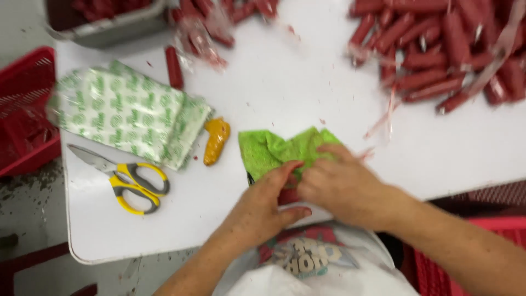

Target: The person repeatedly picks up small sausages from a pile on a white table, wraps each one individually in a clear plastic film, and places the wrapped sausage back on the table. The person uses a green cloth to wipe their hands between wraps.

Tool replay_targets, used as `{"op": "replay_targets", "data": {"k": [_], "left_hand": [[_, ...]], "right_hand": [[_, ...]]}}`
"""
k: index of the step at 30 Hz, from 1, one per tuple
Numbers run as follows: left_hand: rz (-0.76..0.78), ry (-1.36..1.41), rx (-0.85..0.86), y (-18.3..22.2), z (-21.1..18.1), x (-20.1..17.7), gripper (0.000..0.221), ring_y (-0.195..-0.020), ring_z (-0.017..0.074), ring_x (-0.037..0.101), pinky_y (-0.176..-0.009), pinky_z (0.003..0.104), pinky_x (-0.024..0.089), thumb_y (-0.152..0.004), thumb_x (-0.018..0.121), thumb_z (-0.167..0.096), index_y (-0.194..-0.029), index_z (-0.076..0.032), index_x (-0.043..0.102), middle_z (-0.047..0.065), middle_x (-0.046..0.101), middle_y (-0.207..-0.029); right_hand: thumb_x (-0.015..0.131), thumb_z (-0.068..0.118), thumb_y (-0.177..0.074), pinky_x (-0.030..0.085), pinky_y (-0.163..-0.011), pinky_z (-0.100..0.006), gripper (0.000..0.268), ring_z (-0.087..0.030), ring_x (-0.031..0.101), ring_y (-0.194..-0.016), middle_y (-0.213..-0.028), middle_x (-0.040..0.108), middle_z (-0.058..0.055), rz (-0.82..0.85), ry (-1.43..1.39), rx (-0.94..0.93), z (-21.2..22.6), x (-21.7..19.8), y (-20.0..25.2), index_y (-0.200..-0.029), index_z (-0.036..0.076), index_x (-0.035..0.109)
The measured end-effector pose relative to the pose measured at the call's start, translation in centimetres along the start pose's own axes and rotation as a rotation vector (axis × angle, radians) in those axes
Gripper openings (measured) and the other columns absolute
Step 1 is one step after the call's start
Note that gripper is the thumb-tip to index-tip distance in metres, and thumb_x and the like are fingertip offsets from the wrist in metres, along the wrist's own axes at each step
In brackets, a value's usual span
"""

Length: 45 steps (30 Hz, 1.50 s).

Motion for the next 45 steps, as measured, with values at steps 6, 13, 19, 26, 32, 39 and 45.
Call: {"op": "replay_targets", "data": {"k": [6,13,19,26,32,39,45], "left_hand": [[0.029,0.19,-0.266,-0.5,0.6,-1.0,0.083,-0.077,0.0202,0.069,-0.073,0.033,0.054,-0.077,0.069,-0.021,-0.154,-0.025,0.036,0.003,0.074,-0.089],[0.208,0.117,-0.199,3.3,1.4,-2.4,0.041,-0.065,0.0145,0.062,-0.068,0.027,0.05,-0.087,0.061,-0.02,-0.129,-0.023,0.061,0.001,0.07,-0.078],[0.306,0.743,0.056,2.2,-1.1,-4.2,0.102,-0.141,0.0207,0.043,-0.122,0.035,0.03,-0.081,0.074,-0.021,-0.16,-0.019,0.01,0.014,0.048,-0.149],[-0.09,0.332,-0.027,5.6,-2.2,-10.9,0.071,-0.057,0.0119,0.043,-0.055,0.028,0.038,-0.09,0.064,-0.033,-0.154,-0.022,0.036,-0.002,0.049,-0.063],[-0.129,0.469,-0.252,9.8,7.0,-10.7,0.019,-0.062,0.002,0.042,-0.058,0.02,0.031,-0.095,0.066,-0.031,-0.108,-0.019,0.073,-0.01,0.049,-0.068],[-0.723,-0.237,0.516,8.7,-0.4,-15.9,0.04,-0.056,0.0228,0.059,-0.044,0.037,0.043,-0.107,0.054,-0.028,-0.077,-0.003,0.063,0.008,0.062,-0.073],[-0.968,-0.465,0.33,7.4,-1.7,-19.7,0.014,-0.074,0.0309,0.053,-0.061,0.044,0.044,-0.095,0.064,-0.016,-0.104,-0.007,0.069,0.011,0.059,-0.087]], "right_hand": [[0.051,0.006,-0.092,0.034,-0.115,-0.053,0.013,-0.023,0.055,-0.081,-0.079,0.051,-0.002,-0.005,-0.162,-0.114,0.8,-3.1,-4.4,-0.086,0.016,0.057],[0.049,0.01,-0.097,0.03,-0.116,-0.064,0.019,-0.025,0.058,-0.096,-0.085,0.056,0.001,-0.022,-0.085,-0.316,0.4,-5.6,-5.0,-0.089,0.022,0.063],[0.065,-0.004,-0.088,0.021,-0.121,-0.054,0.03,-0.019,0.056,-0.098,-0.089,0.055,0.007,-0.122,0.047,-0.301,0.8,-6.2,-8.1,-0.097,0.025,0.063],[0.048,0.02,-0.103,0.043,-0.106,-0.055,0.021,-0.02,0.063,-0.101,-0.081,0.056,0.002,-0.296,0.253,-0.537,-0.3,-10.1,-10.1,-0.083,0.02,0.057],[0.06,0.02,-0.103,0.024,-0.107,-0.057,0.008,-0.025,0.053,-0.119,-0.107,0.051,-0.001,-0.533,0.14,-0.357,-8.1,-11.0,-16.0,-0.097,0.025,0.062],[0.068,0.009,-0.106,-0.022,-0.116,-0.063,0.036,-0.034,0.027,-0.152,-0.159,0.032,-0.01,-0.77,-0.328,0.231,-14.5,-10.8,-34.2,-0.12,0.043,0.068],[0.044,0.017,-0.095,-0.019,-0.113,-0.069,0.036,-0.044,-0.011,-0.149,-0.166,0.009,-0.011,0.026,-0.578,-0.015,-5.9,0.9,-25.9,-0.116,0.02,0.073]]}}
Point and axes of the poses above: each hand's wrist, its own y-axis away from the middle knuckle, its own x-axis out of the palm, z = x × y, the point moved 10 cm from there along -y, towards the middle knuckle
